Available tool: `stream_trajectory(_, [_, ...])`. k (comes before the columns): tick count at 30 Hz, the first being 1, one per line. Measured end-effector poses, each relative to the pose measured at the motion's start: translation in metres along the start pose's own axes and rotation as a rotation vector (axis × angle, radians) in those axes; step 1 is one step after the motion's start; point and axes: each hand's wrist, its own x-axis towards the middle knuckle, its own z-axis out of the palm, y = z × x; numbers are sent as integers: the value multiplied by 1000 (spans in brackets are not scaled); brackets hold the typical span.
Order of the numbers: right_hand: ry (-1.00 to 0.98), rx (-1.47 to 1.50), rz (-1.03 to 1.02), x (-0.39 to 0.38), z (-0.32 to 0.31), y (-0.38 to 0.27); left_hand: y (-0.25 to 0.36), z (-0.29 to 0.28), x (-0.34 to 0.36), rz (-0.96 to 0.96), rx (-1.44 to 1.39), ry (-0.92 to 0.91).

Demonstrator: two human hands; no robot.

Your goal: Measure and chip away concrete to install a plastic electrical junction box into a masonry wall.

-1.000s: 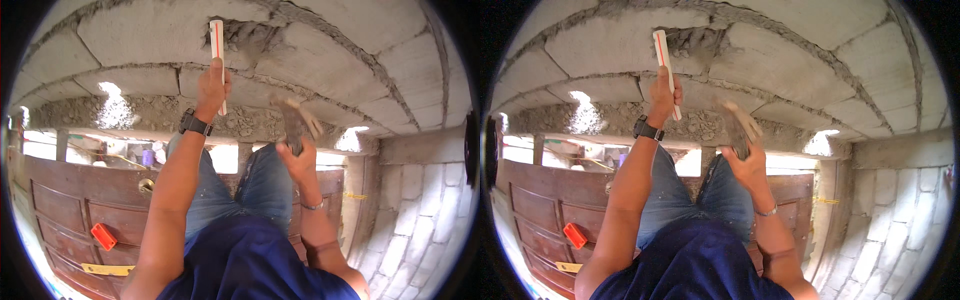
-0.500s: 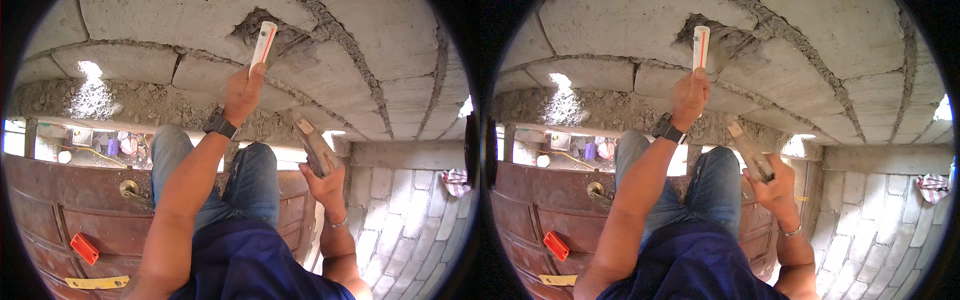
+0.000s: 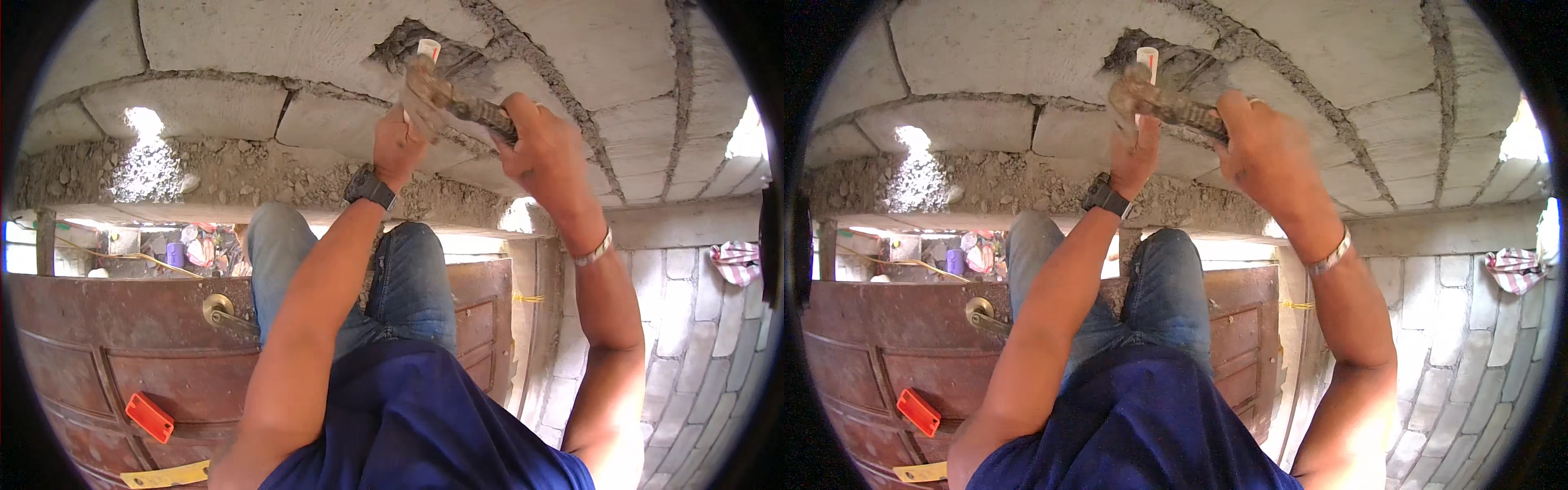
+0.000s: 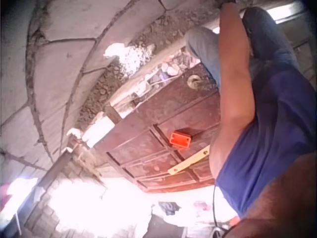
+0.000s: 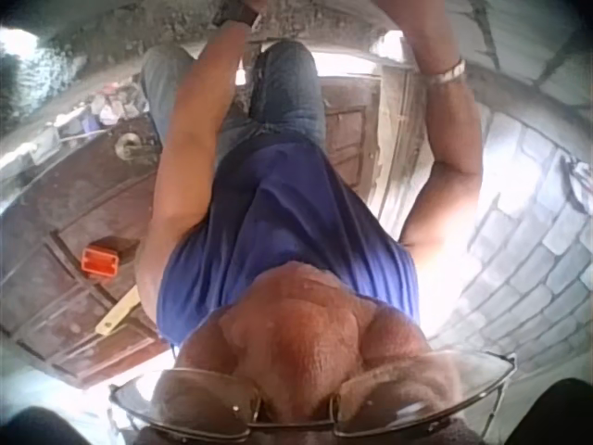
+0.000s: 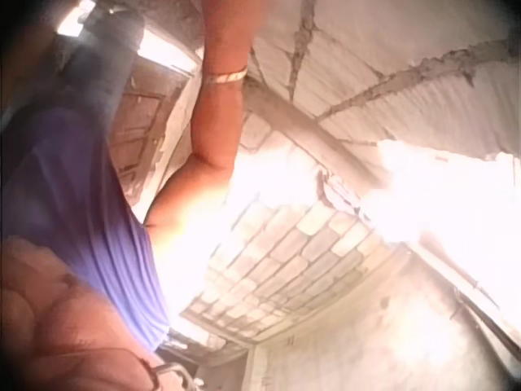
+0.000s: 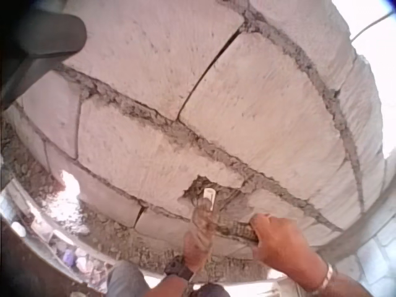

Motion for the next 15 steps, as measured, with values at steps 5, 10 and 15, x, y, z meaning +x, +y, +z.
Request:
stream_trajectory(5, [-60, 77, 114, -4, -58, -56, 16, -6, 8, -73, 400, -98])
stream_trajectory(10, [46, 119, -185, 4, -13, -7, 32, 4, -2, -59, 104, -24])
stream_trajectory(15, [-13, 152, 84, 3, -28, -41, 28, 5, 3, 44, 145, 23])
